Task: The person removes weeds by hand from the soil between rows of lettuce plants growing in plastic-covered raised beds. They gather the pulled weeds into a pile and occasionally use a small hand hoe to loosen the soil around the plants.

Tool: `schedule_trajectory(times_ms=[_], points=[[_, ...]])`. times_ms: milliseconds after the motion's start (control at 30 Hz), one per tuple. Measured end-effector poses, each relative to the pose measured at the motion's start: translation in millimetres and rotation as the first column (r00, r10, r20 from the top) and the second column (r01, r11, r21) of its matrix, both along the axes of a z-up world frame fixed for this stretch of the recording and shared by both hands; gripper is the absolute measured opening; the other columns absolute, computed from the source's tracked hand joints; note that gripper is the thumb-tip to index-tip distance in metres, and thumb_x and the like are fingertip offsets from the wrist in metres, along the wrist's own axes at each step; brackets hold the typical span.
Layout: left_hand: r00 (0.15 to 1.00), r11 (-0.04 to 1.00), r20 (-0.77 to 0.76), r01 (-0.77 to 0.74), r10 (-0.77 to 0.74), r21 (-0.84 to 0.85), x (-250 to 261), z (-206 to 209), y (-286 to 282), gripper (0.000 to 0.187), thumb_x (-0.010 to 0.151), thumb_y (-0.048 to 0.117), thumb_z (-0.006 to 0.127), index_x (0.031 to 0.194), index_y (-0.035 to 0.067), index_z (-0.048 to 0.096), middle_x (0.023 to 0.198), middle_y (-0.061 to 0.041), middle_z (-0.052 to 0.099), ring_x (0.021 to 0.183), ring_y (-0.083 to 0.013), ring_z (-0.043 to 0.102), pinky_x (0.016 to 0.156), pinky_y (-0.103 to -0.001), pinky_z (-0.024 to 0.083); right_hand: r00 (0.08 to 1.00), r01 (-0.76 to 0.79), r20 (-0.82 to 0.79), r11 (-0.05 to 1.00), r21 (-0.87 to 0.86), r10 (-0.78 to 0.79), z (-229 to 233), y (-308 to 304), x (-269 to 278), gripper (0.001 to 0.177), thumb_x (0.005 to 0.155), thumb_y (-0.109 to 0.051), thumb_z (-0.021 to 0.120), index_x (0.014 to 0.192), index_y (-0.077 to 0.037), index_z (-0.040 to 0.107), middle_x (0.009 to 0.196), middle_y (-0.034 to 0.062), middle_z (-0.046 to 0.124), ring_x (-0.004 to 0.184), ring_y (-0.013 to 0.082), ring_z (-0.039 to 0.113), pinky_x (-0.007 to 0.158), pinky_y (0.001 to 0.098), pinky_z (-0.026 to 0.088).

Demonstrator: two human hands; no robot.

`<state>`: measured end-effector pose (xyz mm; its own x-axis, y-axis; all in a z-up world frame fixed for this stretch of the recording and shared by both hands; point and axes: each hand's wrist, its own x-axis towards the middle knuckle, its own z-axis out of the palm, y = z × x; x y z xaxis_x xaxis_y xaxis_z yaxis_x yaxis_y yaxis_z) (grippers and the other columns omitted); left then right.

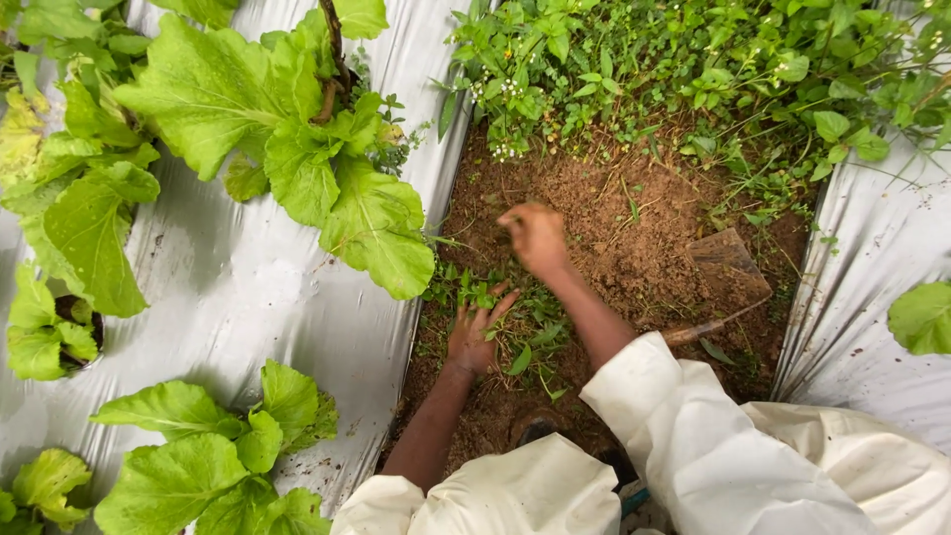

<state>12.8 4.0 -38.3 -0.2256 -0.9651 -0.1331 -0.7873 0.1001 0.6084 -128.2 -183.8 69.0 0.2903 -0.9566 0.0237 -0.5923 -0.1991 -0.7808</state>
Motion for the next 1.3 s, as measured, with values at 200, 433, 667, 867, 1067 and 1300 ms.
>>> schedule_trajectory(times_ms=[200,433,667,867,1067,1300], points=[[1.0,1.0,0.012,-0.005,0.005,-0.028,1,-15,1,0.108,0.076,-0.018,0.044,0.165,0.043,0.029,0.166,0.003,0.03,0.141,-0.0426,0.046,0.12,-0.072,0.025,0.937,0.189,0.189,0.883,0.43,-0.292,-4,1,-100,0.009,0.097,-0.01,0.076,0.103,-0.004,0.078,0.076,0.0136,0.07,0.062,0.0169,0.062,0.058,0.03,0.053],[1.0,0.999,0.008,0.011,-0.011,-0.034,3,-28,3,0.114,0.071,-0.018,0.048,0.167,0.04,0.025,0.167,-0.001,0.027,0.138,-0.0479,0.048,0.12,-0.076,0.021,0.889,0.214,0.239,0.816,0.536,-0.39,22,-7,-89,0.033,0.105,-0.008,0.059,0.135,0.001,0.048,0.094,0.0141,0.068,0.074,0.0177,0.064,0.068,0.0336,0.056],[0.999,0.997,0.025,0.032,-0.03,-0.066,2,-30,7,0.117,0.064,-0.016,0.051,0.166,0.039,0.028,0.165,-0.001,0.028,0.142,-0.0422,0.046,0.122,-0.072,0.019,0.656,0.056,0.431,0.609,0.791,-0.62,52,-1,-53,0.033,0.112,-0.028,0.044,0.125,-0.001,0.058,0.071,-0.0084,0.039,0.054,0.0067,0.044,0.052,0.024,0.047],[0.992,0.997,0.121,0.055,-0.047,-0.063,5,-60,7,0.12,0.063,0.002,0.06,0.167,0.042,0.019,0.168,0.0,0.021,0.134,-0.0469,0.051,0.122,-0.071,0.021,0.784,0.166,0.317,0.673,0.72,-0.533,27,29,-43,0.029,0.114,-0.026,0.041,0.113,-0.005,0.061,0.055,-0.0073,0.045,0.037,0.0062,0.041,0.035,0.0214,0.04],[0.943,0.969,0.33,0.124,-0.047,-0.215,3,-2,-10,0.122,0.063,0.017,0.069,0.168,0.039,0.012,0.171,-0.005,0.02,0.137,-0.0481,0.049,0.12,-0.066,0.032,0.91,0.176,0.279,0.895,0.41,-0.307,21,61,-40,0.029,0.111,-0.015,0.042,0.095,-0.003,0.064,0.055,0.0058,0.051,0.043,0.0135,0.045,0.045,0.0282,0.039],[0.986,0.969,0.166,0.063,-0.023,-0.239,0,-15,-5,0.119,0.067,-0.002,0.07,0.167,0.029,0.014,0.172,-0.017,0.016,0.14,-0.0466,0.046,0.104,-0.054,0.055,0.889,-0.309,-0.16,0.82,0.481,0.429,22,95,-52,0.032,0.105,-0.006,0.049,0.132,0.0,0.066,0.104,0.0271,0.076,0.083,0.0402,0.075,0.074,0.05,0.061]])
